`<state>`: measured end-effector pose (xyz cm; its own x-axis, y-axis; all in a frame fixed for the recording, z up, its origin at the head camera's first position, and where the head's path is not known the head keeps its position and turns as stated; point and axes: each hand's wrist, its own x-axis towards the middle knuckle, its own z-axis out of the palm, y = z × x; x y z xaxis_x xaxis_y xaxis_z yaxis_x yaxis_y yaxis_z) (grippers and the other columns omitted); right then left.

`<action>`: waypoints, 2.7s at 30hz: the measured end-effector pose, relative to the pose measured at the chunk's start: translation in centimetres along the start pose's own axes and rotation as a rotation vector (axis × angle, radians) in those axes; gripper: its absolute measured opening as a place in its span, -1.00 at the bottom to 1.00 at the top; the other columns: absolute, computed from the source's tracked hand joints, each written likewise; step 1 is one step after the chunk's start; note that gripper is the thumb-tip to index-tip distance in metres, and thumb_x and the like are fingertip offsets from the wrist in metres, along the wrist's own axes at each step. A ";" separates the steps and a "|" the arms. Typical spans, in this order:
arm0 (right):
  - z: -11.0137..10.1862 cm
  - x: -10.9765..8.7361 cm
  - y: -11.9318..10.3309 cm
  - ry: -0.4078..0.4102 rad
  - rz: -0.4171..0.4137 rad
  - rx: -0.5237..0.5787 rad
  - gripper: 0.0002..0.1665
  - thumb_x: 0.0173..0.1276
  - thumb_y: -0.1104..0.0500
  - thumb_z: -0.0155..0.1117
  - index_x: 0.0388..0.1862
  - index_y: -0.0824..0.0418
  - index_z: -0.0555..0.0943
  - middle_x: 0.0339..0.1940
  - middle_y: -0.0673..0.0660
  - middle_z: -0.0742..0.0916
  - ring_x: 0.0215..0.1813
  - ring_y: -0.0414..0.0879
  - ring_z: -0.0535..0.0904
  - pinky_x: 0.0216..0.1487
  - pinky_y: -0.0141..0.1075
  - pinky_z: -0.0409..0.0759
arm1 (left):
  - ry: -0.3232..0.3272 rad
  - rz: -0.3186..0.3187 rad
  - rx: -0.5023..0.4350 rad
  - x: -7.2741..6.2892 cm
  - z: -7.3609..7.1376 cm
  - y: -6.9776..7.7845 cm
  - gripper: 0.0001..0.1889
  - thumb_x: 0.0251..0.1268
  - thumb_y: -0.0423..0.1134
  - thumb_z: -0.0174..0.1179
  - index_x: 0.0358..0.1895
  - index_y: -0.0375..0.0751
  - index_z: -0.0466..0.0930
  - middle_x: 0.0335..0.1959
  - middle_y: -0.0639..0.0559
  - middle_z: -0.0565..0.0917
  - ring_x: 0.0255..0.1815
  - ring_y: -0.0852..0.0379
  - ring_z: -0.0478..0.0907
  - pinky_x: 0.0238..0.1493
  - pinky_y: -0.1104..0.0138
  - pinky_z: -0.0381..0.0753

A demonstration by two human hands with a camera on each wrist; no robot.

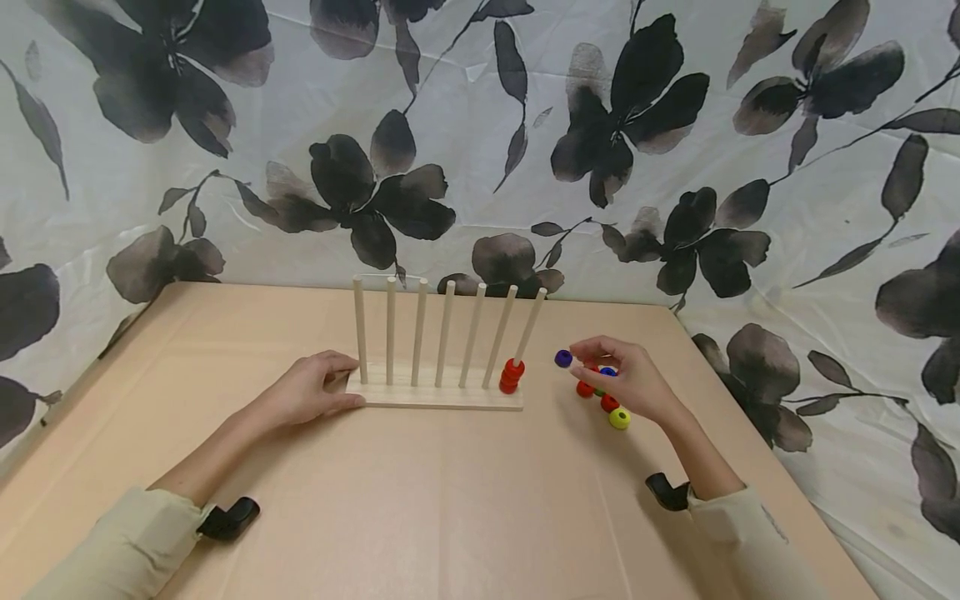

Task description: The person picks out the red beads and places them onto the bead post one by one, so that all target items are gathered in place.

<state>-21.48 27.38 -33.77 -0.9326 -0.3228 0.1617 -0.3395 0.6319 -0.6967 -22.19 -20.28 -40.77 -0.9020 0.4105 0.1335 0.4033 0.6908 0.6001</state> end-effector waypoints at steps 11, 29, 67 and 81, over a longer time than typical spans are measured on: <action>0.1 -1.3 2.1 0.007 0.043 -0.030 -0.62 0.35 0.26 0.47 0.12 0.30 0.68 0.03 0.24 0.76 0.04 0.10 0.71 0.07 -0.24 0.74 | -0.025 -0.002 0.068 0.4 -0.3 0.4 -0.34 0.18 -0.08 0.52 0.20 -0.52 0.58 0.18 -0.42 0.61 0.26 -0.40 0.52 0.32 -0.18 0.47; 1.0 -2.1 5.2 0.033 0.001 -0.096 -0.66 0.27 0.26 0.54 -0.01 0.35 0.71 -0.13 0.21 0.80 -0.12 0.01 0.71 -0.18 -0.38 0.66 | -0.046 0.001 0.098 0.4 -0.6 0.7 -0.35 0.20 -0.10 0.50 0.20 -0.55 0.58 0.17 -0.42 0.62 0.25 -0.42 0.51 0.31 -0.19 0.47; 1.5 -0.2 6.2 -0.065 0.109 -0.258 -0.67 0.26 0.31 0.52 -0.01 0.34 0.69 -0.28 0.15 0.72 -0.53 -0.11 0.48 -0.55 -0.38 0.49 | -0.043 0.006 0.082 0.0 -0.5 1.0 -0.36 0.22 -0.11 0.49 0.21 -0.54 0.57 0.18 -0.44 0.62 0.27 -0.44 0.49 0.32 -0.21 0.45; 1.6 -0.1 5.8 -0.083 0.093 -0.292 -0.69 0.26 0.29 0.52 -0.03 0.32 0.70 -0.23 0.15 0.76 -0.57 -0.14 0.43 -0.59 -0.38 0.41 | -0.029 0.018 0.087 -0.1 -0.6 1.0 -0.36 0.22 -0.12 0.48 0.21 -0.56 0.56 0.19 -0.46 0.60 0.28 -0.46 0.48 0.33 -0.22 0.44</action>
<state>-23.11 29.96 -38.91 -0.9521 -0.3032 0.0410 -0.2857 0.8331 -0.4737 -21.83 -19.98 -39.75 -0.8902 0.4396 0.1196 0.4322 0.7317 0.5271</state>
